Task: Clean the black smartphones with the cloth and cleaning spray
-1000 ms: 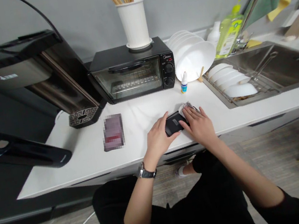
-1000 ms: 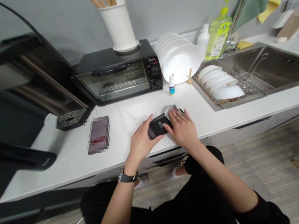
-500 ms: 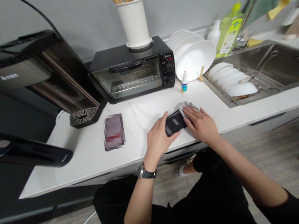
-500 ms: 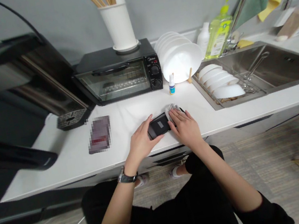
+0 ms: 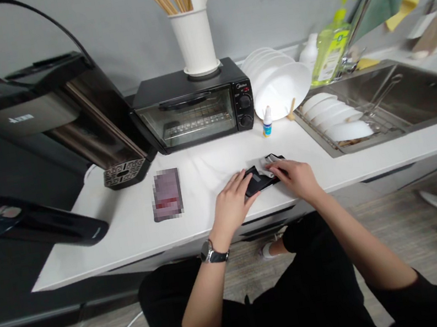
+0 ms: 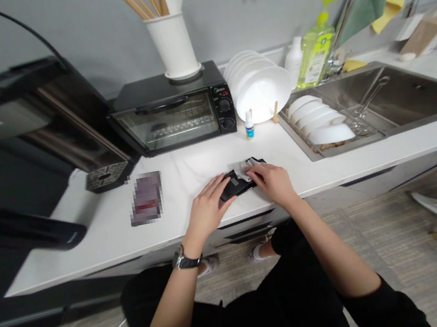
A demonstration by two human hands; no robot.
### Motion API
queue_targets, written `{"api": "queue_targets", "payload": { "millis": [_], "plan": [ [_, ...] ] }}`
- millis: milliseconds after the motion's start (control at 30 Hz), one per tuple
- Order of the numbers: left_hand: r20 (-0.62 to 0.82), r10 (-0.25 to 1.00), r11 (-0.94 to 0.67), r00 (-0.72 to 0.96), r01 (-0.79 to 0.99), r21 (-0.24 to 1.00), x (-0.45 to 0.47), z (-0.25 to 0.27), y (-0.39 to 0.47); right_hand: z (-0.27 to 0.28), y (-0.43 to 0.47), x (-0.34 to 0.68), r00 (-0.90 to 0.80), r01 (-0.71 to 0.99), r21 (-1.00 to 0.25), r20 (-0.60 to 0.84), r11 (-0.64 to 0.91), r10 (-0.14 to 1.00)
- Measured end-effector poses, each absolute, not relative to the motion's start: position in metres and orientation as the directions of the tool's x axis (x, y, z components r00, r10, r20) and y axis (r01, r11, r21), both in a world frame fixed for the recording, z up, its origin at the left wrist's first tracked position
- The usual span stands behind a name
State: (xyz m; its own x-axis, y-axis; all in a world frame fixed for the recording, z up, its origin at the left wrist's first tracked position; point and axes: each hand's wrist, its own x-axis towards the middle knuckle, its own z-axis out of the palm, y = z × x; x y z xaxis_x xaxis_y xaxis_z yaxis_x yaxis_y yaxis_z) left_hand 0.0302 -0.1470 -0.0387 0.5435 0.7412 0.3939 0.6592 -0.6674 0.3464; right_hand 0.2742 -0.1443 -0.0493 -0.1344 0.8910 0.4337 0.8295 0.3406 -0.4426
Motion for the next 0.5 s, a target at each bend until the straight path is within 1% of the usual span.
{"api": "queue_targets", "payload": {
  "millis": [100,200,300,367,433,467,500],
  "plan": [
    [0.399,0.737,-0.672,0.546,0.658,0.340,0.0299,-0.0409,-0.1456,-0.0459,-0.1405,0.2746,-0.215,0.799,-0.440,0.427,0.410,0.878],
    [0.403,0.729,-0.680,0.553,0.654,0.332,0.0295,-0.0433,-0.1444,-0.0419,-0.1376,0.2743,-0.244,0.784,-0.464,0.382,0.413,0.891],
    [0.423,0.716,-0.693,0.556,0.641,0.330,0.0294,-0.0440,-0.1446,-0.0405,-0.1355,0.2742,-0.227,0.715,-0.553,0.394,0.427,0.890],
    [0.443,0.712,-0.695,0.545,0.634,0.339,0.0297,-0.0431,-0.1453,-0.0409,-0.1354,0.2737,-0.106,0.610,-0.676,0.447,0.413,0.888],
    [0.468,0.715,-0.691,0.519,0.623,0.366,0.0300,-0.0418,-0.1459,-0.0408,-0.1372,0.2721,0.084,0.484,-0.786,0.479,0.384,0.874],
    [0.481,0.718,-0.689,0.504,0.615,0.384,0.0302,-0.0412,-0.1458,-0.0404,-0.1386,0.2709,0.153,0.444,-0.812,0.485,0.378,0.861],
    [0.492,0.719,-0.688,0.491,0.605,0.401,0.0304,-0.0407,-0.1456,-0.0396,-0.1401,0.2692,0.179,0.436,-0.816,0.492,0.380,0.852]
  ]
}}
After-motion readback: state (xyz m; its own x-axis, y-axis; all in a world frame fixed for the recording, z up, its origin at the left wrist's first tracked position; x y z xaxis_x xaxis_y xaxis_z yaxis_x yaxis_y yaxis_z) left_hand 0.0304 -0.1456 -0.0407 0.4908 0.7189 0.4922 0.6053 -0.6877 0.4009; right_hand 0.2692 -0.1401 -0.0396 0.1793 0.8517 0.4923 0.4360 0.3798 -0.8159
